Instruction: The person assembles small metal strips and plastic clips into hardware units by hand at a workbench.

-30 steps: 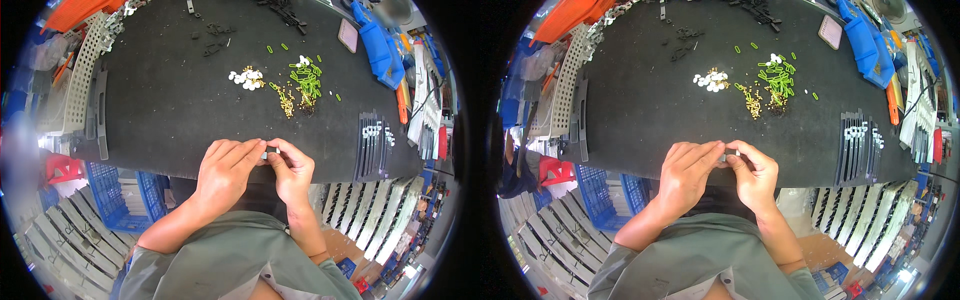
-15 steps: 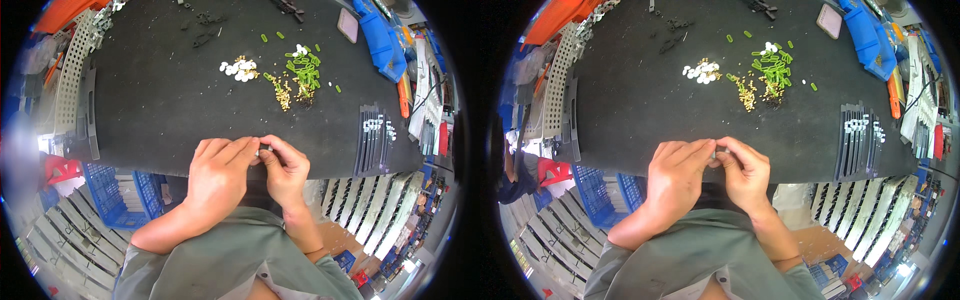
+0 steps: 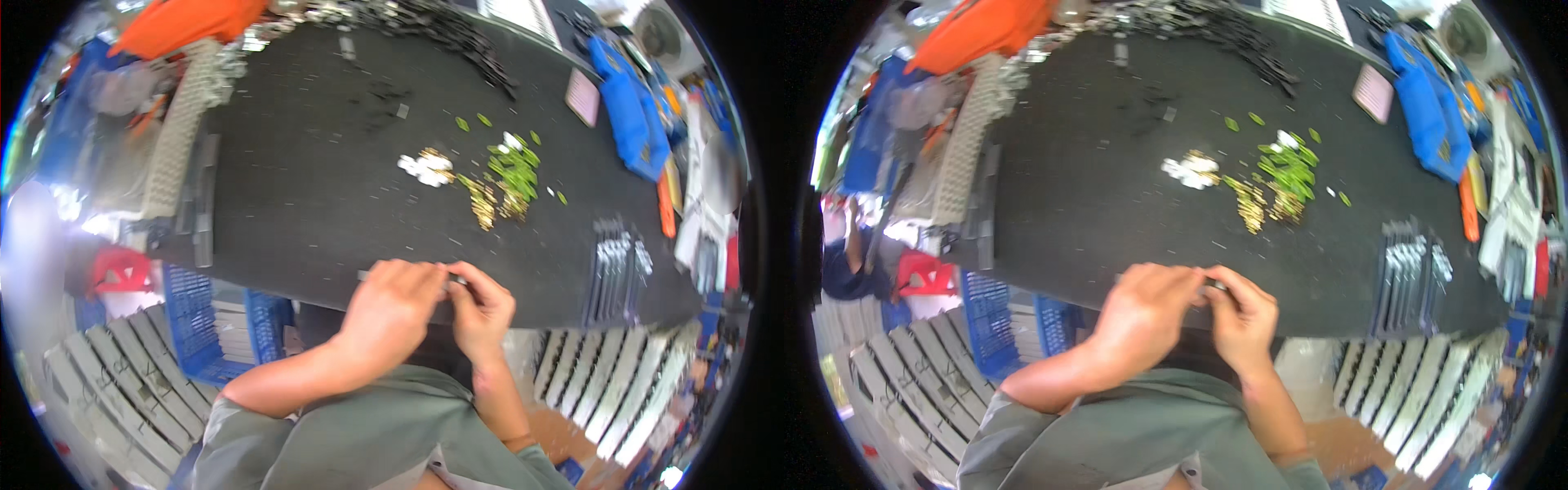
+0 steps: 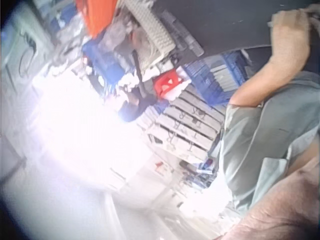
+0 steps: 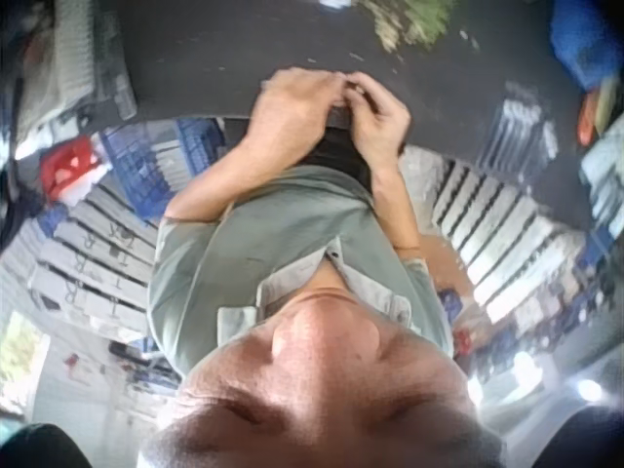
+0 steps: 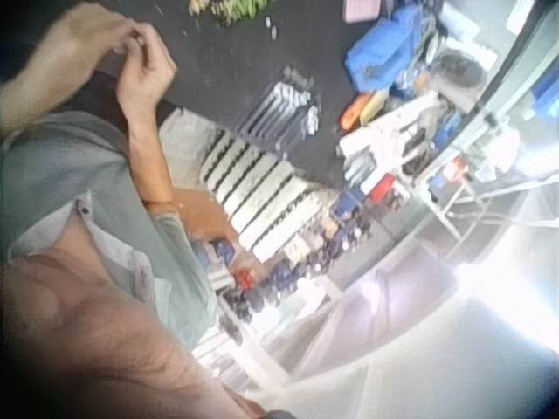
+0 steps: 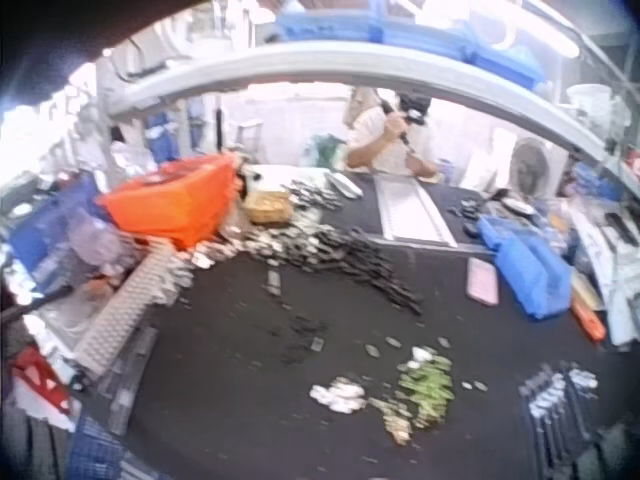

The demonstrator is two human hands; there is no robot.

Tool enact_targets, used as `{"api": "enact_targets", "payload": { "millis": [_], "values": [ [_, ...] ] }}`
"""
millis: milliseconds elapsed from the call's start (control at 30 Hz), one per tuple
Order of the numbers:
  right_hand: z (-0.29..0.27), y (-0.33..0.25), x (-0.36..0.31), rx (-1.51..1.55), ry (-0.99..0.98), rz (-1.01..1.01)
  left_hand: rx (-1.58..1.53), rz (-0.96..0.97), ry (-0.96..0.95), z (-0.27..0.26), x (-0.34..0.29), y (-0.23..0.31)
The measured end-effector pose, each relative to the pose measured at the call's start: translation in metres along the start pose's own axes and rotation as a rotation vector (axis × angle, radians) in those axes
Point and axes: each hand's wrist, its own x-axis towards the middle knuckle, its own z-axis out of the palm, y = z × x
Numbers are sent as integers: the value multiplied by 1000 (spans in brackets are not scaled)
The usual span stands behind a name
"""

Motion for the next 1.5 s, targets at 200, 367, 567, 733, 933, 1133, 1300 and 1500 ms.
{"api": "enact_targets", "payload": {
  "millis": [200,367,567,733,933,1133,1300,1500],
  "values": [
    [-10,-4,-4,45,-13,80,-153,-51,-139,12,-11,-10],
    [-3,4,-3,115,-84,53,-77,-77,-78,15,-20,-5],
    [-10,5,-4,70,11,31,-39,-117,-47,23,-9,-2],
    [-6,-2,-1,10,33,69,-60,-94,-102,18,-3,6],
    [-4,8,-6,119,-17,66,-267,-132,-211,1,9,-18],
    [-9,7,-6,96,-79,65,-197,-67,-105,8,7,-12],
    [-10,0,-4,78,-98,42,-207,-81,-16,7,8,-14],
    [-8,-1,-13,130,-87,57,-154,88,-24,-1,5,-19]
  ]
}}
